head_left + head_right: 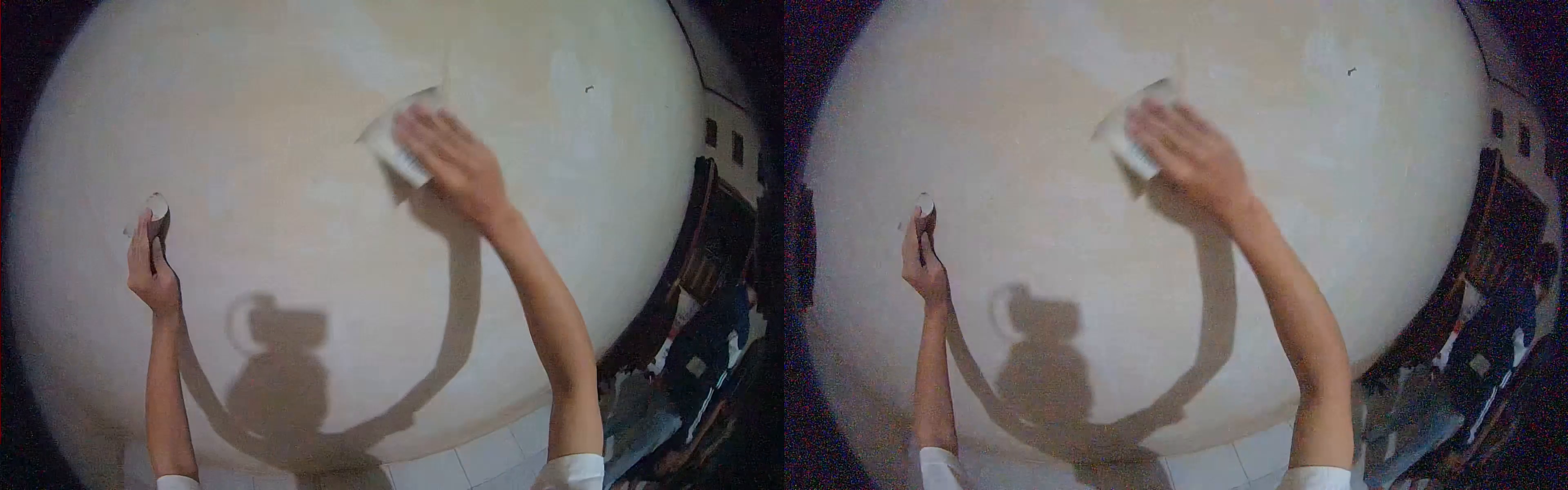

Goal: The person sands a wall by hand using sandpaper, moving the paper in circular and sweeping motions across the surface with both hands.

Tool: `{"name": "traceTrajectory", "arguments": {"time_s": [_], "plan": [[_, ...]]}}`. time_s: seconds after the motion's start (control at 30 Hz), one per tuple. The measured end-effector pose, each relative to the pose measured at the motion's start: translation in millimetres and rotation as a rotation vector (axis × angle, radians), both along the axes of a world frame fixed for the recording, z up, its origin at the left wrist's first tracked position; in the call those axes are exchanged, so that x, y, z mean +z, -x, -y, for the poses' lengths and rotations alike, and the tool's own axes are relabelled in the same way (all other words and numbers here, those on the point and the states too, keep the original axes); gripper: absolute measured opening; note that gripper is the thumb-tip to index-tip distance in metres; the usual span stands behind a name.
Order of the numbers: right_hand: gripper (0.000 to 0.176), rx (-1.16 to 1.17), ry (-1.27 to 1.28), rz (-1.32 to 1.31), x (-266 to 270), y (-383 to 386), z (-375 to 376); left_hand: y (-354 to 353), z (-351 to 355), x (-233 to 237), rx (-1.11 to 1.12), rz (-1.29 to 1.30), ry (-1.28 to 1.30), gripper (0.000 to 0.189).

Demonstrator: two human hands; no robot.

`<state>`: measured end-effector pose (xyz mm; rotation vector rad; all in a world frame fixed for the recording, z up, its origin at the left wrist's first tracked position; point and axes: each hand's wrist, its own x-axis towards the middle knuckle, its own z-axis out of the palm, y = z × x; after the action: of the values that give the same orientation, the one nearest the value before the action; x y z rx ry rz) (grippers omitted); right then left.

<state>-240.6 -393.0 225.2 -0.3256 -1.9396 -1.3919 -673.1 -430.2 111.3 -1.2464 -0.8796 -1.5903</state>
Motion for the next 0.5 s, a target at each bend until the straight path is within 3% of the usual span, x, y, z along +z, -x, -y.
{"name": "traceTrajectory", "arguments": {"time_s": [0.07,0.17,0.27,0.33,0.37,0.43,0.47,0.5], "plan": [[0.057,0.063,-0.025,-0.393,20.8,-23.2,-10.0,0.1,1.6,1.1,-0.021,0.007,-0.007,0.034],[0.056,-0.076,-0.07,-0.616,31.5,-34.0,-7.6,-0.4,1.5,0.8,0.035,0.014,-0.008,0.033],[0.057,-0.002,0.082,-0.514,2.2,-5.6,-0.1,1.2,-0.1,-1.7,0.018,0.028,0.014,0.033],[0.053,0.027,0.177,-0.192,-29.5,16.3,14.5,-0.6,1.2,-0.7,-0.048,0.028,0.015,0.034],[0.053,0.023,0.177,-0.197,-35.1,14.1,19.5,-3.0,2.7,-0.4,-0.053,0.023,0.016,0.034],[0.051,0.015,0.147,0.103,-41.8,11.4,25.9,-5.6,6.8,-0.1,0.035,0.049,0.042,0.033],[0.051,0.014,0.146,0.092,-36.3,1.6,22.3,-5.2,7.6,1.4,0.033,0.038,0.04,0.033],[0.052,0.011,0.095,-0.083,-23.1,-16.9,13.9,-5.6,7.9,1.3,0.04,0.039,0.037,0.033]]}}
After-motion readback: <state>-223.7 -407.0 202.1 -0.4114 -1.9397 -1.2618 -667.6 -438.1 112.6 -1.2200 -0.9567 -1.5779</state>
